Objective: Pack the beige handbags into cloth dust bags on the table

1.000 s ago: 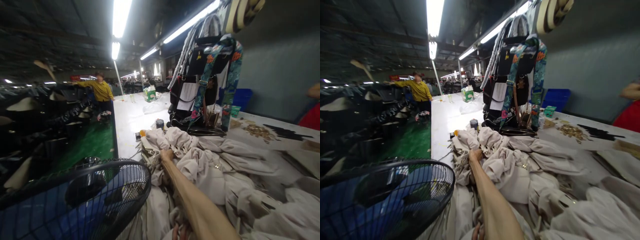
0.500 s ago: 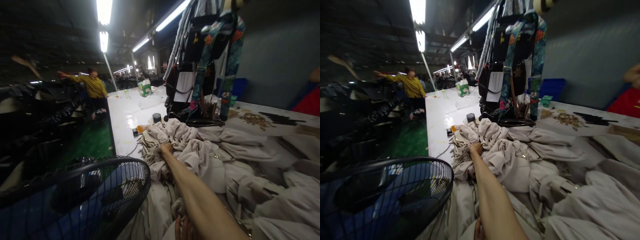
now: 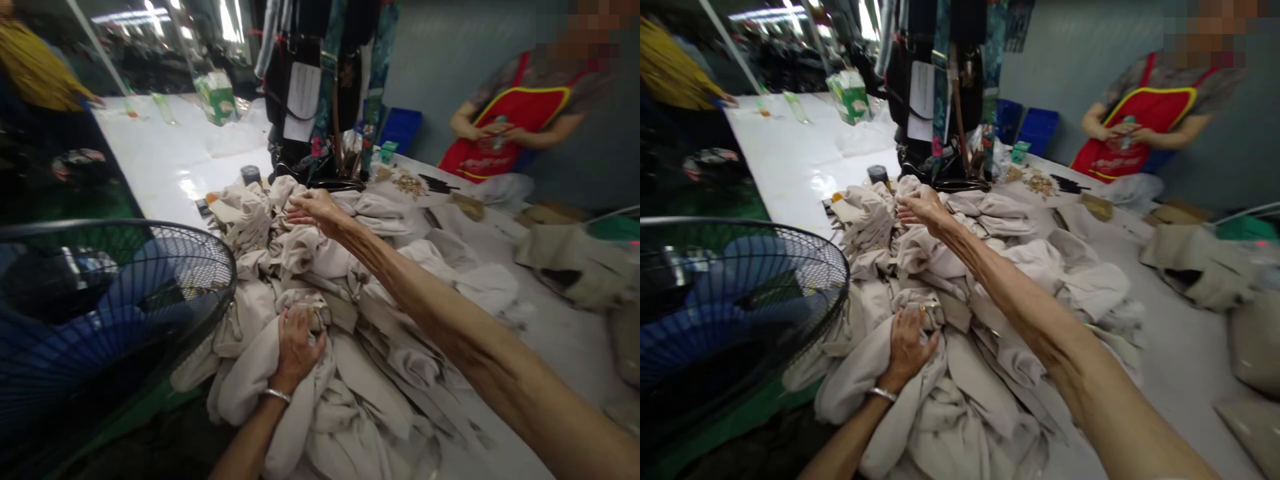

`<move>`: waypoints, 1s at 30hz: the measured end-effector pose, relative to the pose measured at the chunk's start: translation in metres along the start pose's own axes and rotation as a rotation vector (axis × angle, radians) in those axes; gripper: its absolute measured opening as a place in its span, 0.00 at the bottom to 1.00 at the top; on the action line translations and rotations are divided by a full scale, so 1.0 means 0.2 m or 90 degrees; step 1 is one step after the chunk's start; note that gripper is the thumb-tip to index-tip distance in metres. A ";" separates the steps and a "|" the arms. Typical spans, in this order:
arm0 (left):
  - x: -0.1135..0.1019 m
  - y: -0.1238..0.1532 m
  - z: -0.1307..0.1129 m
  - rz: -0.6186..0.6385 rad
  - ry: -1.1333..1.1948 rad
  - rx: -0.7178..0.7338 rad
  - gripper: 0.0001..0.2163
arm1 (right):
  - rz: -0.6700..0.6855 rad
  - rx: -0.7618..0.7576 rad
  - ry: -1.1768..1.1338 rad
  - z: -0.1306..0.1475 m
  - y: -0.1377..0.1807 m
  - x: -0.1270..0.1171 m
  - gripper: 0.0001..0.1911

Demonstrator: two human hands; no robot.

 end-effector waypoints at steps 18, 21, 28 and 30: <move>-0.27 0.03 -0.25 0.061 -0.011 -0.005 0.29 | -0.415 0.214 0.479 -0.75 2.11 -0.59 0.13; -0.30 0.21 -0.51 0.065 0.198 -0.053 0.24 | -0.331 0.266 0.447 -0.78 2.09 -0.61 0.15; -0.06 0.64 -0.96 0.374 0.772 -0.443 0.27 | -0.229 0.125 0.362 -0.29 2.26 -0.69 0.14; -0.04 0.67 -1.08 0.443 0.978 -0.541 0.30 | -0.210 0.036 0.481 -0.15 2.39 -0.65 0.13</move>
Point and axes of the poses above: each hand's wrist, its own y-axis away from the middle knuckle, its own x-axis out of the palm, z = x × y, the point moved 4 cm from there along -y, towards the middle knuckle, and after that the axes turned 4 degrees about z, right-handed, at the moved point
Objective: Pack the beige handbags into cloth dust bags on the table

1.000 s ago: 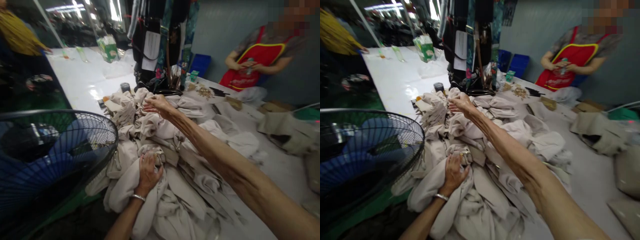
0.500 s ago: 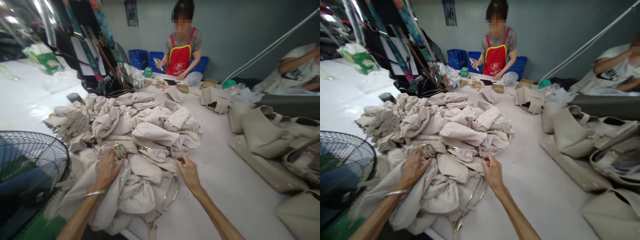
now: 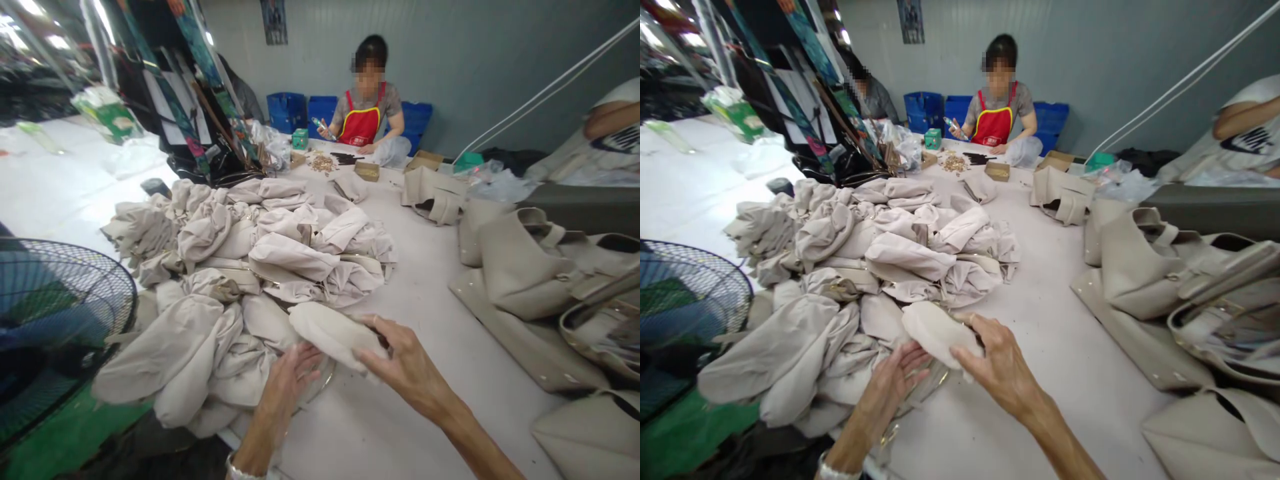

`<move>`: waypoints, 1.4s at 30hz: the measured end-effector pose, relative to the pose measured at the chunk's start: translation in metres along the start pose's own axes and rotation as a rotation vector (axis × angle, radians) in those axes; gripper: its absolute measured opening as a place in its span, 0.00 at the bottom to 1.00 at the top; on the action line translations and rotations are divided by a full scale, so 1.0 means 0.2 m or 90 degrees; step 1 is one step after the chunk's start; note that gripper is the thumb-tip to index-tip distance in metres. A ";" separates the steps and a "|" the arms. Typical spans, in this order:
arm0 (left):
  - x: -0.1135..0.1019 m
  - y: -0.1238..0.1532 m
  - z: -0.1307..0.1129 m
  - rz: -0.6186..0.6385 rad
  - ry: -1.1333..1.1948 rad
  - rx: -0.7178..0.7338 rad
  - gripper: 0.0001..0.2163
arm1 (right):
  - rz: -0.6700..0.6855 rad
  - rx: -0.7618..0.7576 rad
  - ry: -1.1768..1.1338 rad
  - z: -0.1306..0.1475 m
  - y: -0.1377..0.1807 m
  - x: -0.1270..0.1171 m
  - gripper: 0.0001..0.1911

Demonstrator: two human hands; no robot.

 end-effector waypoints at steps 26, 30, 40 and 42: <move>0.45 0.05 0.26 -0.030 0.031 0.028 0.26 | -0.065 0.341 -0.581 -0.44 0.33 0.19 0.20; 0.42 0.05 0.26 -0.009 0.120 -0.015 0.20 | -0.115 0.432 -0.758 -0.54 0.34 0.20 0.22; 0.50 0.06 0.45 -0.015 0.244 -0.068 0.18 | 0.042 0.254 -0.293 -0.76 0.24 0.03 0.21; 0.48 0.10 0.61 -0.052 0.235 -0.153 0.18 | 0.112 0.176 -0.084 -0.85 0.21 0.00 0.19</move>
Point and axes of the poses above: each hand's wrist, its own y-axis away from the middle knuckle, its own x-axis out of the palm, z = x × y, the point moved 4 cm from there along -y, towards the middle knuckle, and after that the axes turned 4 degrees about z, right-handed, at the moved point
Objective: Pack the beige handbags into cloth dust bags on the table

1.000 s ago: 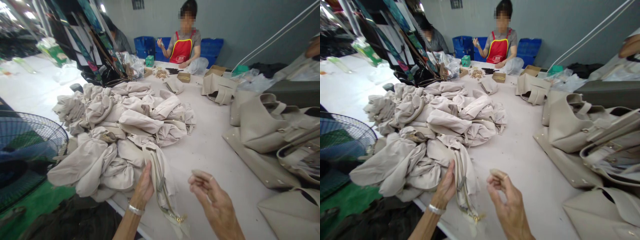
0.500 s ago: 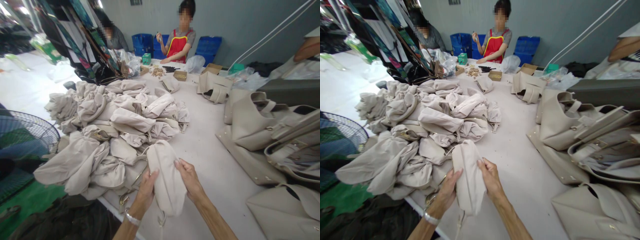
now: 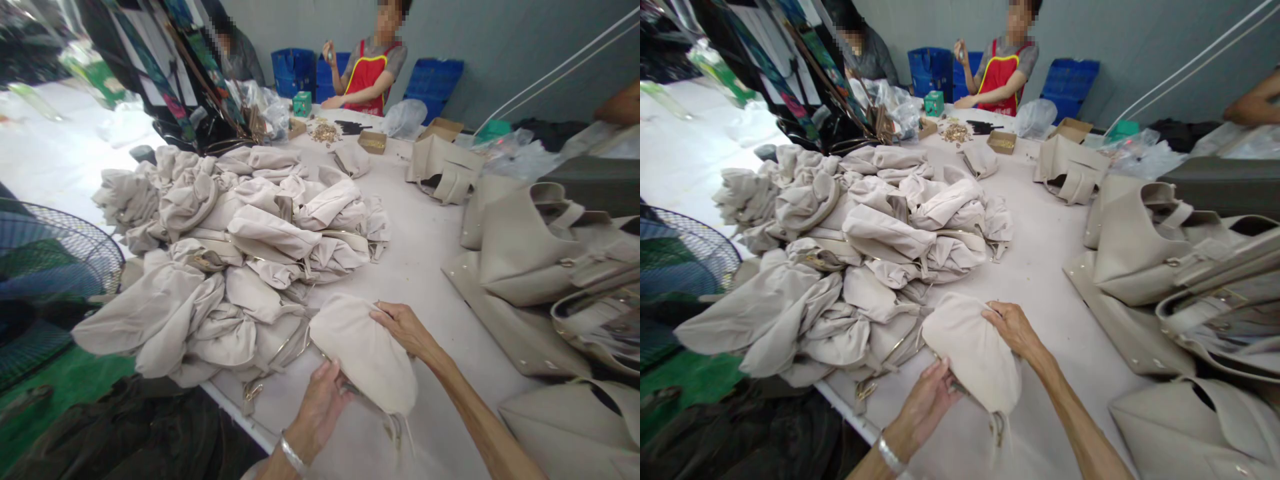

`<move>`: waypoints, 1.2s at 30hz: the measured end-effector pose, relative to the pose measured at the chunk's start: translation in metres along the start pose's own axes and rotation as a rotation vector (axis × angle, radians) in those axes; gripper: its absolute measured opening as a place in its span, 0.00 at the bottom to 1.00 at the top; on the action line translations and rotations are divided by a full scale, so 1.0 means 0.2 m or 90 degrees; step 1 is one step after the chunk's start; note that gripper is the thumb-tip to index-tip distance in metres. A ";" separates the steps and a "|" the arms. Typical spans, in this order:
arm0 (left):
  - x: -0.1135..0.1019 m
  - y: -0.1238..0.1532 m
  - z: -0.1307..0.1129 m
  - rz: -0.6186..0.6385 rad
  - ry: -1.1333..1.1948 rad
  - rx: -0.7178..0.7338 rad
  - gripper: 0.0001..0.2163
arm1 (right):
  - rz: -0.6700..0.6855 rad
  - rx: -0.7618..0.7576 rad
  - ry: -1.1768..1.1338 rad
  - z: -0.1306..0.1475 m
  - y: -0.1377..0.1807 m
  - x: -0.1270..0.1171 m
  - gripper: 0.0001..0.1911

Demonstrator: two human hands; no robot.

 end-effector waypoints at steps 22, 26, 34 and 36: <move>-0.06 -0.11 -0.08 0.061 -1.065 0.490 0.24 | -0.199 -0.177 0.289 -0.19 0.19 0.26 0.16; -0.21 0.06 -0.11 -0.062 -0.760 0.402 0.17 | -0.207 -0.159 0.172 0.08 0.04 0.27 0.14; -0.46 0.18 -0.31 -0.218 -0.564 0.316 0.18 | -0.059 -0.087 0.137 0.40 -0.36 0.62 0.09; -0.41 0.22 -0.37 -0.213 -0.681 0.379 0.14 | -0.070 -0.079 0.130 0.44 -0.33 0.54 0.12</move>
Point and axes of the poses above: each hand's wrist, its own y-axis away from the middle knuckle, its own x-axis out of the palm, z = x × y, the point moved 4 cm from there along -y, towards the middle knuckle, and after that the axes turned 4 degrees about z, right-handed, at the moved point
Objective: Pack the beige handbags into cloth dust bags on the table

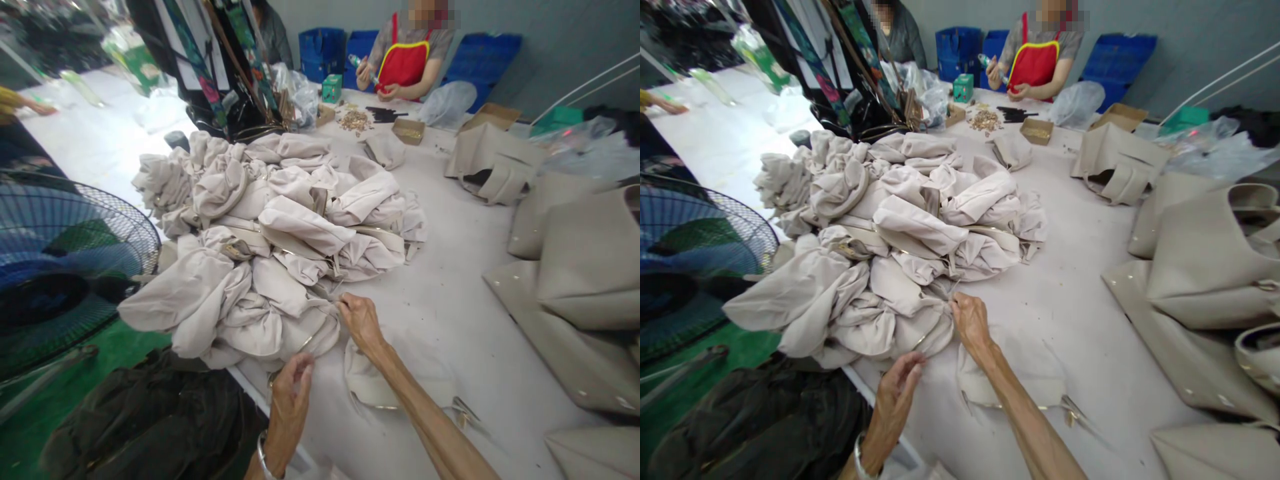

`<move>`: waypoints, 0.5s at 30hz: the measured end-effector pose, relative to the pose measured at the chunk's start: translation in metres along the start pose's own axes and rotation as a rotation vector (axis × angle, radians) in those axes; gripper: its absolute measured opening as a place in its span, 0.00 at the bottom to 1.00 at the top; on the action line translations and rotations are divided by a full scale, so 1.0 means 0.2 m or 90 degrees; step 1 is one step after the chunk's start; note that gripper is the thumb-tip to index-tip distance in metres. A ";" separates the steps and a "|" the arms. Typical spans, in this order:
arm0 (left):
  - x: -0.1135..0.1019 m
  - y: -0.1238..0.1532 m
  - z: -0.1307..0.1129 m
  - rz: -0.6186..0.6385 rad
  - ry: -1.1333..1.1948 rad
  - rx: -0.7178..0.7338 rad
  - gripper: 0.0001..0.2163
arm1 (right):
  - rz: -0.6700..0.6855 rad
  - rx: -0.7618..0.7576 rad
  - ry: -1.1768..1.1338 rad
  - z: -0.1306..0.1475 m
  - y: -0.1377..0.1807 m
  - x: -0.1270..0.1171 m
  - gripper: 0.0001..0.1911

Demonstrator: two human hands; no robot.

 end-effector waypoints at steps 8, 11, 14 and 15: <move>0.18 -0.09 -0.14 -0.012 -0.531 0.250 0.21 | 0.022 0.069 -0.022 -0.02 0.14 -0.22 0.10; 0.21 -0.12 -0.07 0.005 -0.611 0.242 0.23 | 0.031 0.094 -0.042 -0.11 0.16 -0.04 0.11; 0.17 -0.10 -0.04 -0.009 -0.589 0.279 0.21 | 0.020 0.135 -0.088 -0.17 0.13 0.12 0.18; 0.15 -0.10 -0.04 -0.013 -0.579 0.293 0.19 | 0.017 0.151 -0.108 -0.17 0.10 0.15 0.16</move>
Point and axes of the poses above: each hand's wrist, its own y-axis away from the middle knuckle, its own x-axis out of the palm, z = x × y, the point moved 4 cm from there along -y, towards the middle knuckle, and after that the axes turned 4 degrees about z, right-handed, at the moved point
